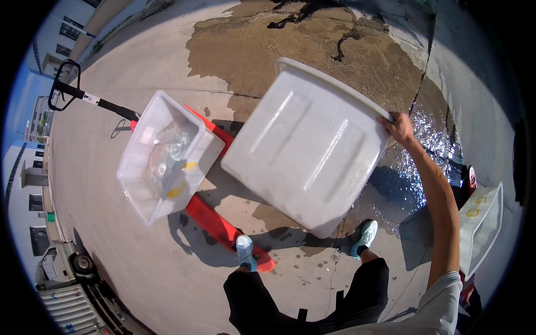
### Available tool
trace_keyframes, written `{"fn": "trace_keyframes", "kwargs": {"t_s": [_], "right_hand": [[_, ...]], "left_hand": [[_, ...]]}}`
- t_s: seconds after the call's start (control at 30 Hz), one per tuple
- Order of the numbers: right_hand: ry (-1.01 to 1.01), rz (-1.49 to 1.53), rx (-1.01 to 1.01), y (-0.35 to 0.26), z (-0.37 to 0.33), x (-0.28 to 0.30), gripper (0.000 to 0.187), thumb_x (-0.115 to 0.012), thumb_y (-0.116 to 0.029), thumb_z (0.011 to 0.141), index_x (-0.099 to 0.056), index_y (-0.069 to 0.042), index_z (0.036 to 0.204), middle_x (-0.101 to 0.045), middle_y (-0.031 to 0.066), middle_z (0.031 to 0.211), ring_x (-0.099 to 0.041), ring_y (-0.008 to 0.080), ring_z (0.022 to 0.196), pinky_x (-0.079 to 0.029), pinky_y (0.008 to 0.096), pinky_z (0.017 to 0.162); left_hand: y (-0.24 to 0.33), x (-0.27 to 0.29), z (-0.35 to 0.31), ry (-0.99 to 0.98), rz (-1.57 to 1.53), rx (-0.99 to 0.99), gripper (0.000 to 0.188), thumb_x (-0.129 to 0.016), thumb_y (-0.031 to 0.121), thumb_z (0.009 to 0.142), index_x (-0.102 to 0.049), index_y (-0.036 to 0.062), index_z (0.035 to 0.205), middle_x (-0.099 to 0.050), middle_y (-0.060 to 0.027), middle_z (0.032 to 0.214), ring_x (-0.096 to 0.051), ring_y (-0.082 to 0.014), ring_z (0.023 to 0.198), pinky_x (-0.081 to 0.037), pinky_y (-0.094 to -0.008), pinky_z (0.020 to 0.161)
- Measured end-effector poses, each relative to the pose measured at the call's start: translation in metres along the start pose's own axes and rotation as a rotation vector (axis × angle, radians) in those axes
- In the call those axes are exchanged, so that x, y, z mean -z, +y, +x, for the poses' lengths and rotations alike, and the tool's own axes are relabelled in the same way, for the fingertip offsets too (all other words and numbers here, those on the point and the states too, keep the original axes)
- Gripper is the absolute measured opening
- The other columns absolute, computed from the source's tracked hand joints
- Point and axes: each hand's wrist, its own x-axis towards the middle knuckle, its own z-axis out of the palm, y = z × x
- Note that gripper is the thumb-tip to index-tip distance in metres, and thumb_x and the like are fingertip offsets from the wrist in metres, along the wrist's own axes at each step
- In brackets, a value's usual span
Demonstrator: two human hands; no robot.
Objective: The person uses a manual pallet jack to transport two large white plastic bins across a paved outdoor area. They pour water from the bins onto the ground and then move the bins toward a truck where other workers are loading similar containers.
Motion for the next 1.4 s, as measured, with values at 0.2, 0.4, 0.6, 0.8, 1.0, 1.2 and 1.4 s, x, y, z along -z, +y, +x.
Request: {"fn": "trace_keyframes", "kwargs": {"t_s": [0.2,0.4,0.6,0.8,1.0,1.2,1.4], "right_hand": [[0.07,-0.152,0.013,-0.131,-0.125,0.015,0.037,-0.068,-0.039,0.079,-0.068,-0.003,0.077,-0.064,0.0139,0.064,-0.064,0.0277,0.059,-0.049,0.0373,0.058],[0.232,-0.264,0.107,-0.275,-0.213,-0.019,0.025,-0.072,-0.032,0.073,-0.068,-0.008,0.081,-0.065,0.0132,0.067,-0.065,0.0311,0.064,-0.051,0.0397,0.06],[0.394,-0.333,0.271,-0.352,-0.371,-0.105,0.023,-0.07,-0.012,0.06,-0.066,-0.015,0.082,-0.062,0.0046,0.069,-0.063,0.0246,0.064,-0.048,0.0359,0.052],[0.456,-0.354,0.232,-0.389,-0.551,-0.233,0.029,-0.068,-0.007,0.056,-0.064,-0.013,0.085,-0.06,0.0004,0.072,-0.059,0.0203,0.066,-0.048,0.0327,0.058],[-0.01,-0.314,-0.284,-0.395,-0.707,-0.386,0.031,-0.067,-0.008,0.063,-0.063,-0.013,0.093,-0.061,0.0031,0.086,-0.058,0.023,0.095,-0.041,0.0376,0.092],[-0.004,-0.354,-0.205,-0.391,-0.711,-0.434,0.031,-0.063,-0.011,0.064,-0.059,-0.014,0.095,-0.059,-0.0006,0.092,-0.054,0.0201,0.1,-0.032,0.0458,0.106],[-0.209,-0.111,-0.267,-0.412,-0.73,-0.427,0.051,-0.063,-0.019,0.064,-0.056,-0.012,0.114,-0.057,0.0088,0.112,-0.046,0.0286,0.117,-0.028,0.0493,0.108]], "left_hand": [[-0.078,0.146,0.183,0.299,0.041,-0.308,0.01,-0.062,0.01,0.076,-0.062,0.0064,0.085,-0.06,-0.0133,0.084,-0.06,-0.033,0.077,-0.051,-0.0416,0.068],[-0.265,0.232,0.195,0.271,-0.37,-0.271,0.022,-0.056,0.011,0.085,-0.056,0.0071,0.107,-0.058,-0.0065,0.091,-0.056,-0.0194,0.076,-0.047,-0.0308,0.066],[-0.398,0.169,0.138,-0.225,-0.105,0.114,0.028,-0.063,0.022,0.086,-0.061,0.0136,0.112,-0.063,-0.0112,0.089,-0.059,-0.0156,0.082,-0.048,-0.0309,0.073],[-0.464,0.234,0.217,-0.157,-0.032,-0.294,0.033,-0.065,0.022,0.083,-0.06,0.0096,0.113,-0.066,-0.0191,0.102,-0.062,-0.0257,0.096,-0.048,-0.0357,0.088],[-0.458,0.352,0.265,-0.205,0.273,-0.435,0.021,-0.056,0.013,0.086,-0.063,0.0044,0.104,-0.065,-0.0178,0.104,-0.06,-0.034,0.098,-0.048,-0.0411,0.086],[-0.429,0.429,0.301,-0.258,0.44,-0.444,0.024,-0.055,0.021,0.089,-0.063,0.0019,0.103,-0.065,-0.0193,0.103,-0.06,-0.0352,0.099,-0.048,-0.0422,0.087],[-0.094,0.315,0.427,-0.176,-0.123,-0.65,0.032,-0.066,0.012,0.084,-0.054,-0.0003,0.111,-0.059,-0.0099,0.098,-0.057,-0.0169,0.088,-0.047,-0.0307,0.079]]}}
